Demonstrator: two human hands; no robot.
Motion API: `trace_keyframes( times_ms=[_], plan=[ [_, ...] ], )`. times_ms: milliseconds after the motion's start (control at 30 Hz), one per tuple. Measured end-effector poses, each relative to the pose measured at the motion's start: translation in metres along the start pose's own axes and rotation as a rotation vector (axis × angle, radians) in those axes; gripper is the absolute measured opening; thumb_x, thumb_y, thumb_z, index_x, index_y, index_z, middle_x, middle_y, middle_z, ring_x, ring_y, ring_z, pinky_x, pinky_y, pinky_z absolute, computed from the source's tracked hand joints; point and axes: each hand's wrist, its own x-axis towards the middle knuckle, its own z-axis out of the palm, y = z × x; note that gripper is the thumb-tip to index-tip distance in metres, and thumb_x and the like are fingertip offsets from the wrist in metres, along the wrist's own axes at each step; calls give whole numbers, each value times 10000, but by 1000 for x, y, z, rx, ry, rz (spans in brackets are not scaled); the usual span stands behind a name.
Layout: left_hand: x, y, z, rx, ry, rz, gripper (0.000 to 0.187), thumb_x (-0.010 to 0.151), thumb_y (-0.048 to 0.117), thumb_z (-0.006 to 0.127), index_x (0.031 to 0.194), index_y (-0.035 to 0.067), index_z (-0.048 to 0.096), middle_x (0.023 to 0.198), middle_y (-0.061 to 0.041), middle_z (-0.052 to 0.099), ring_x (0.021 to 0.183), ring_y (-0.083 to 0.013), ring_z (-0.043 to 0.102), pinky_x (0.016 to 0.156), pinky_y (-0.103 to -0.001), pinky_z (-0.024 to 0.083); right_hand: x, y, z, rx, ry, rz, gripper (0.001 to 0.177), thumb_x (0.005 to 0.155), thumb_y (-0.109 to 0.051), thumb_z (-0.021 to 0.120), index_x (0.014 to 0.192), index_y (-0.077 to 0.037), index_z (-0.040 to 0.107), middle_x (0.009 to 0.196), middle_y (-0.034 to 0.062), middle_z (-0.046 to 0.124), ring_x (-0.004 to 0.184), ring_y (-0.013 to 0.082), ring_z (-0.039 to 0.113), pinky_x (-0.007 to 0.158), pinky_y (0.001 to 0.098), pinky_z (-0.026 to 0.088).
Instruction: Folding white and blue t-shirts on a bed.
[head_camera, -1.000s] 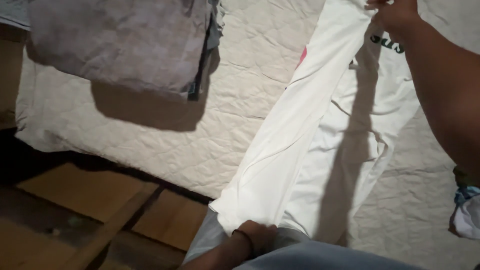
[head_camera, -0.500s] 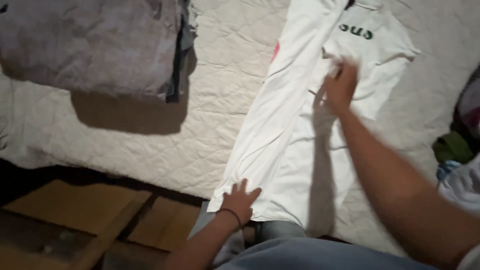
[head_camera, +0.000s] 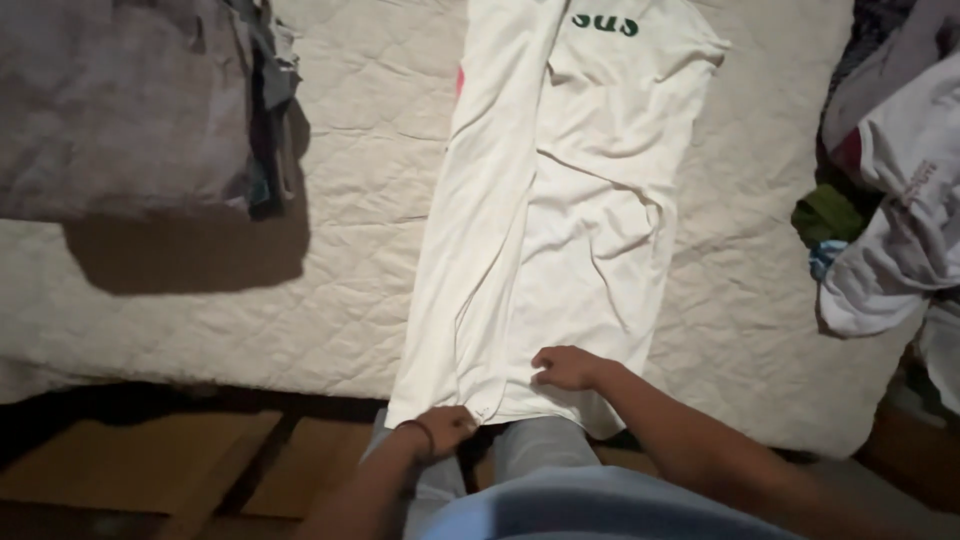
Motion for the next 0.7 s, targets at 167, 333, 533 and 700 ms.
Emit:
trace_keyframes(
  times_ms=[167,333,533,700],
  plan=[
    [-2,-61,-22,-35,257,-250,378,889,391,643,1106,104,761,1179,-162,740,1127,-336,675,979,-415,536,32,65,-11,-59,29,-54,460,838,-453,683,1121,-91,716,1154,127,723,1098,301,674,961,401,525],
    [6,45,-136,225,364,-148,385,924,385,587,1090,80,755,1173,-185,723,1108,-359,673,966,-452,525,64,115,-77,-474,265,-90,538,972,-496,491,726,-100,760,845,140,749,851,329,705,808,468,547],
    [78,205,-300,546,478,33,411,966,378,520,1072,52,747,1167,-213,701,1084,-387,670,950,-496,512,-18,14,-205,168,1163,327,264,845,-372,738,881,-113,705,928,134,726,888,348,682,754,450,534],
    [205,341,-393,712,595,292,387,978,354,533,1060,41,744,1138,-228,698,1069,-406,663,945,-511,507,-53,-2,-232,292,1271,382,373,806,-287,817,1055,-94,618,1118,111,670,997,319,671,825,452,537]
  ],
)
